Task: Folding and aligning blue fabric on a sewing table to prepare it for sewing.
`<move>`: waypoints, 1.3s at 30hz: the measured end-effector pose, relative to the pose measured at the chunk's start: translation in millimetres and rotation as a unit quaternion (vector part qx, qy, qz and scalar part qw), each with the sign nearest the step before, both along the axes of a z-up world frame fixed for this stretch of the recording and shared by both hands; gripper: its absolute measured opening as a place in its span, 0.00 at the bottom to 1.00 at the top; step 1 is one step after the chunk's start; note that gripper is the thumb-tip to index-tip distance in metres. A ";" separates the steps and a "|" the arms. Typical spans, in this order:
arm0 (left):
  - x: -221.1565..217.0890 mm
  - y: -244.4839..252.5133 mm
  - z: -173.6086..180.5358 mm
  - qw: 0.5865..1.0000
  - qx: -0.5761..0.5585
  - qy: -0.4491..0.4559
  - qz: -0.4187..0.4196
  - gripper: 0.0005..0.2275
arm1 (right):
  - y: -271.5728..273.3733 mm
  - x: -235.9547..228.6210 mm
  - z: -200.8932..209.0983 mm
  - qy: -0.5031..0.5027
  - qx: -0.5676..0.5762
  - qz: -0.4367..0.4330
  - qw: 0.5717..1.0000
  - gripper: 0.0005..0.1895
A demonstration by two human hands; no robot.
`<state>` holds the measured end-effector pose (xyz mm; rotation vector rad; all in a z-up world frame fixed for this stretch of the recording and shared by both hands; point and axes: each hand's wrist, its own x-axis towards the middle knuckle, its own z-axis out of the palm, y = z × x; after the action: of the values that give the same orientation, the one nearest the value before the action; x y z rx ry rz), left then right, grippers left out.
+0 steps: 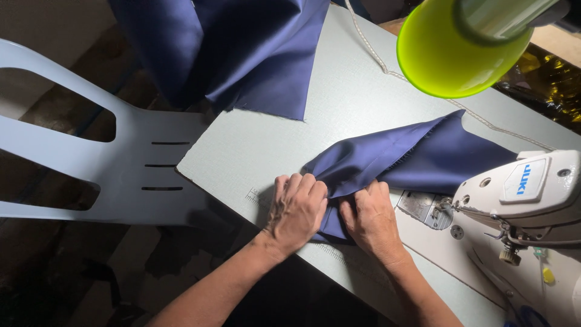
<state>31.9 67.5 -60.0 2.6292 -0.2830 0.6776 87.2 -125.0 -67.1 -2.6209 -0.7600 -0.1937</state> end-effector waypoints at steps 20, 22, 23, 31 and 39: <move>-68.1 -16.8 32.0 0.958 0.284 -0.038 0.016 0.15 | 20.8 28.6 50.0 0.057 0.047 0.241 0.968 0.07; -76.1 -17.7 26.7 0.958 0.284 -0.021 0.034 0.20 | 21.0 33.5 52.2 0.121 0.029 0.223 0.967 0.04; -78.4 -19.4 24.0 0.958 0.282 -0.016 0.037 0.20 | 21.7 32.1 57.0 0.125 0.027 0.227 0.966 0.04; -83.1 -20.3 23.7 0.949 0.309 0.011 0.063 0.21 | 20.2 23.8 70.1 0.200 -0.024 0.239 0.950 0.12; -89.5 -22.5 22.6 0.950 0.307 0.006 0.049 0.16 | 19.9 20.6 51.2 0.179 -0.025 0.245 0.953 0.13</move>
<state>-57.6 45.1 -37.4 3.2579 -0.4174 0.6871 107.8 -105.1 -15.9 -2.3200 -1.2476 0.4342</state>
